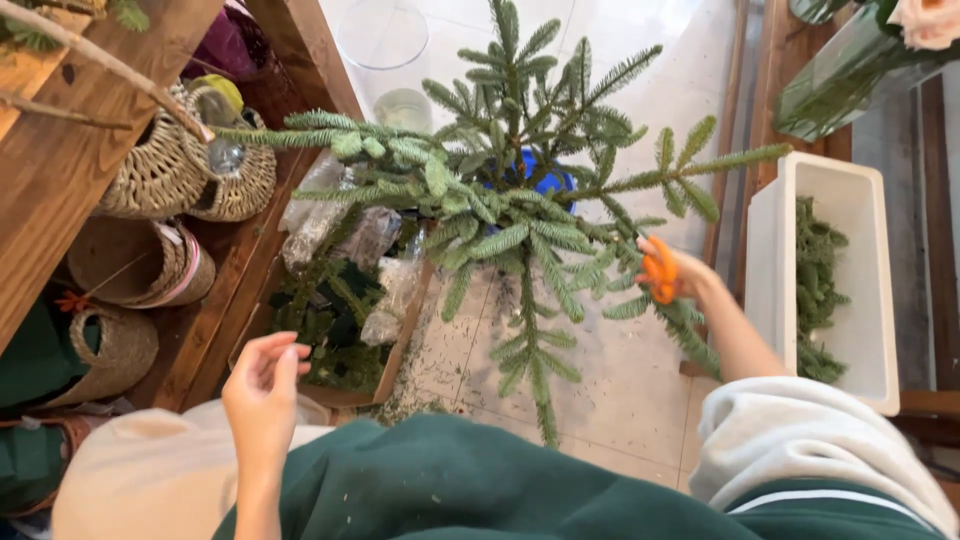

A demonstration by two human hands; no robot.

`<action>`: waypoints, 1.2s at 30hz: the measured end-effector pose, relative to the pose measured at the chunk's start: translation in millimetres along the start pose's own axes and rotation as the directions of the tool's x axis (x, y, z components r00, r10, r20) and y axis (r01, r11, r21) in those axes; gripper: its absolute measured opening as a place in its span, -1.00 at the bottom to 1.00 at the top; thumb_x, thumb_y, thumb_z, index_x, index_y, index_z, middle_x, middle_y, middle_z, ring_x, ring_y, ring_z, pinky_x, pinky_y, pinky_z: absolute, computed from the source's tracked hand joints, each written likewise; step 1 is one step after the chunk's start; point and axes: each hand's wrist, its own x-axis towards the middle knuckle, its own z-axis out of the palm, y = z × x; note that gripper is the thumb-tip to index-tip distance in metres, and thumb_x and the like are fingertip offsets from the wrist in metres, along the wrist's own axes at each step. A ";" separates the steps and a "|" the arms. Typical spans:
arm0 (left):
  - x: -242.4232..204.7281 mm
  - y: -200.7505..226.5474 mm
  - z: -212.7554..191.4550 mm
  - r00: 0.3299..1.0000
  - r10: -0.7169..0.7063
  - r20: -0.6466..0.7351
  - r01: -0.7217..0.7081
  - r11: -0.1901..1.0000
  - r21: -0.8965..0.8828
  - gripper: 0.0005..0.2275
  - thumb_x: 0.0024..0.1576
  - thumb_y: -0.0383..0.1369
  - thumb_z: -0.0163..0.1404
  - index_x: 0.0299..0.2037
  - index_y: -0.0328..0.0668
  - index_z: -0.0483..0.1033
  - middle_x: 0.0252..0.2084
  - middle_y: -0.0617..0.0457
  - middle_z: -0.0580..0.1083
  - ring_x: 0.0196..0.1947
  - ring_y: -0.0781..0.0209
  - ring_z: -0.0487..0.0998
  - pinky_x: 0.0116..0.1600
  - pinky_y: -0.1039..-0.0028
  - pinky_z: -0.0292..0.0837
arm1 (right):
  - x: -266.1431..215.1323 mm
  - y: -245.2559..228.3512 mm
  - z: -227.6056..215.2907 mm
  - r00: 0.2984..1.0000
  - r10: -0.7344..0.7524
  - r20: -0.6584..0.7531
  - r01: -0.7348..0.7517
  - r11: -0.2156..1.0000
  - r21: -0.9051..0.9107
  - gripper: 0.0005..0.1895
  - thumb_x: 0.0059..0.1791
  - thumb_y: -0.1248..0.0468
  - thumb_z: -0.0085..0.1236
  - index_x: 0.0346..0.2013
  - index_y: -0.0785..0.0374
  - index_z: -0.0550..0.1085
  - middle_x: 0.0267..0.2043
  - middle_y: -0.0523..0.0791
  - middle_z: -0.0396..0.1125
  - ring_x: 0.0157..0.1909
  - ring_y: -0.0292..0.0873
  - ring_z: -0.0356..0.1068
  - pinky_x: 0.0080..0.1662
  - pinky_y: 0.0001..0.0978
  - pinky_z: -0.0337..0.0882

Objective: The person trims branches from a small potted evergreen tree using orange-handled shears. They then cut pieces of moss and insert them into the tree's branches, adjusting the foliage with their hands.

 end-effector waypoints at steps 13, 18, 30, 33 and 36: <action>1.8 -14.4 -3.8 0.991 -0.126 -0.039 0.125 0.992 -0.009 -0.85 0.23 -0.45 -0.09 -0.12 -0.28 0.54 -0.24 -0.08 0.57 -0.29 0.15 0.57 -0.06 0.45 0.46 | 52.2 43.9 155.5 0.806 -0.128 -0.578 0.016 0.981 -0.196 -0.15 0.07 0.16 -0.07 0.54 0.04 -0.28 -0.10 -0.01 0.34 -0.33 -0.13 0.30 -0.33 -0.26 0.35; 7.0 -15.1 17.4 0.991 -0.120 0.064 0.119 0.993 0.010 -0.81 0.18 -0.48 -0.13 -0.12 -0.26 0.56 -0.23 -0.07 0.61 -0.26 0.15 0.62 -0.07 0.44 0.52 | 66.4 73.6 182.2 0.873 -0.120 -0.472 0.181 0.980 0.086 -0.46 0.08 0.12 0.00 0.30 0.22 0.19 0.13 -0.03 0.40 -0.21 -0.15 0.39 -0.29 -0.28 0.27; 1.2 -37.5 72.8 0.907 -0.093 0.411 0.016 0.983 0.185 -0.82 0.18 -0.37 -0.04 -0.12 -0.01 0.63 -0.27 0.02 0.65 -0.33 0.16 0.67 -0.10 0.35 0.54 | 144.8 78.0 326.0 0.910 -0.237 -0.340 0.367 0.841 0.398 -0.65 -0.24 0.38 0.33 -0.22 0.38 0.44 -0.47 -0.01 0.32 -0.52 -0.08 0.37 -0.46 -0.19 0.40; 0.9 -41.5 62.3 0.924 -0.085 0.373 0.035 0.990 0.138 -0.82 0.18 -0.37 -0.04 -0.10 -0.03 0.61 -0.26 0.00 0.66 -0.27 0.13 0.69 -0.06 0.34 0.54 | 159.7 59.1 355.8 0.950 -0.173 -0.261 0.288 0.810 0.511 -0.60 -0.22 0.40 0.34 -0.15 0.43 0.41 -0.46 0.03 0.30 -0.53 0.02 0.40 -0.47 -0.07 0.43; -0.5 -42.7 50.1 0.930 -0.117 0.349 0.083 0.990 0.113 -0.81 0.21 -0.37 -0.07 -0.08 -0.06 0.62 -0.23 -0.05 0.65 -0.23 0.08 0.68 0.00 0.31 0.52 | 214.0 57.5 379.9 0.974 -0.110 -0.197 0.210 0.766 0.608 -0.53 -0.24 0.44 0.36 -0.10 0.45 0.38 -0.47 0.09 0.29 -0.56 0.10 0.39 -0.53 0.01 0.43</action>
